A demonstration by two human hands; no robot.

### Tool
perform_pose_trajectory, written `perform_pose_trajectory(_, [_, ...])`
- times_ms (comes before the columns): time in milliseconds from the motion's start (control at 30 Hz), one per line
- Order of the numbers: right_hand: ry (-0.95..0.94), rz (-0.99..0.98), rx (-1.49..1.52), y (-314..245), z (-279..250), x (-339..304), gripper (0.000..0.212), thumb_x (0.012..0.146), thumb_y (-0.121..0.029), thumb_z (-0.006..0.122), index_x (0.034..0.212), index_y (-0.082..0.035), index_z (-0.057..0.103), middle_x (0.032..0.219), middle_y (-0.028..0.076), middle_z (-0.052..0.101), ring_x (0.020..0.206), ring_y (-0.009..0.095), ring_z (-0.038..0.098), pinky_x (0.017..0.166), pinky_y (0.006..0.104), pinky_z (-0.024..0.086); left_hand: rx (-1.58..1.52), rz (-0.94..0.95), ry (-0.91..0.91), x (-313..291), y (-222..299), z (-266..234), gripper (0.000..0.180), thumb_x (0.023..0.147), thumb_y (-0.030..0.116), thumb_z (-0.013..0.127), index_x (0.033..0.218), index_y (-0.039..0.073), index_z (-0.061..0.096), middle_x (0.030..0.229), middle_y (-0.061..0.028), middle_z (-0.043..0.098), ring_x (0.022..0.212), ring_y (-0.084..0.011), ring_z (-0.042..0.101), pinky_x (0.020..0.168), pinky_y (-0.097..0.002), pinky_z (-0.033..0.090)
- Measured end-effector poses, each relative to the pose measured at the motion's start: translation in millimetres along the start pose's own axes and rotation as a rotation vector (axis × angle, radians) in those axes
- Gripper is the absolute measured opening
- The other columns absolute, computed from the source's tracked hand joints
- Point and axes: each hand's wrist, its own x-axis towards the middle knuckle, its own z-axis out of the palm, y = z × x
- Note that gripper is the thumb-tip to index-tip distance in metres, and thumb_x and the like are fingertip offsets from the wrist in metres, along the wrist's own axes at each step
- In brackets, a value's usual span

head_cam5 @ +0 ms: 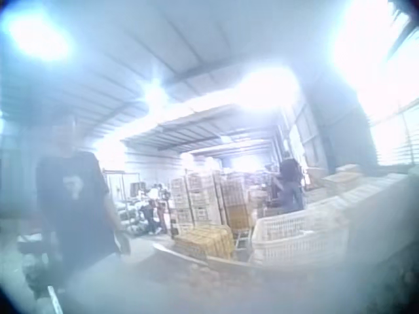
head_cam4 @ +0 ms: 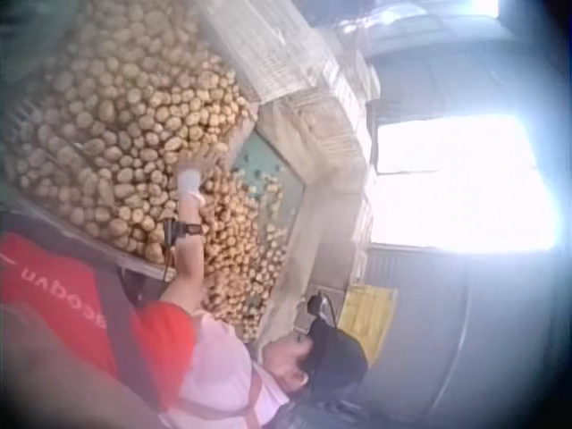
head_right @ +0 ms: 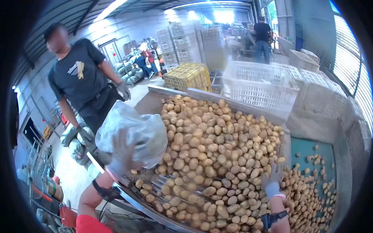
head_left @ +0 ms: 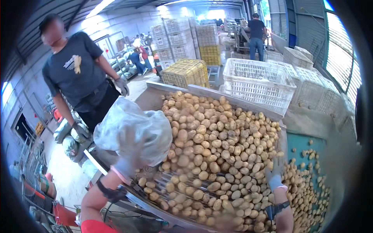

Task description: The person sorts potatoes on a vibrating metal conveyor, pushing them along the rails and clearing debris. They lift and empty large mesh bags of potatoes onto the sorting table and occasionally move small waste items into a separate bin.

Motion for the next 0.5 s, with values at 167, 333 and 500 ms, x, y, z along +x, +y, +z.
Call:
perform_pose_trajectory(167, [-0.006, -0.273, 0.025, -75, 28, -32, 0.062, 0.079, -0.03, 0.074, 0.133, -0.007, 0.054, 0.141, 0.025, 0.045, 0.133, 0.046, 0.04, 0.111, 0.0498, 0.036, -0.232, -0.277, -0.316, -26, -149, 63, 0.14, 0.052, 0.036, 0.093, 0.16, 0.005, 0.009, 0.162, -0.0272, 0.013, 0.152, -0.0424, 0.008, 0.124, -0.0467, 0.011])
perform_pose_trajectory(333, [-0.255, -0.297, 0.199, -144, 18, -61, 0.065, 0.089, -0.037, 0.066, 0.147, -0.015, 0.046, 0.156, 0.018, 0.034, 0.148, 0.04, 0.024, 0.12, 0.0531, 0.021, -0.275, 0.021, -0.162, -31, -169, 149, 0.105, 0.07, 0.008, 0.082, 0.156, 0.0, 0.022, 0.154, -0.0224, 0.035, 0.14, -0.0358, 0.04, 0.118, -0.0439, 0.032])
perform_pose_trajectory(500, [-0.376, -0.288, 0.354, -175, -3, -71, 0.072, 0.09, -0.032, 0.063, 0.153, -0.012, 0.034, 0.158, 0.017, 0.031, 0.148, 0.039, 0.025, 0.12, 0.0497, 0.024, -1.458, -0.264, -0.146, 22, -155, 166, 0.074, 0.084, -0.004, 0.064, 0.151, -0.002, 0.033, 0.15, -0.0196, 0.04, 0.134, -0.031, 0.047, 0.113, -0.0432, 0.039])
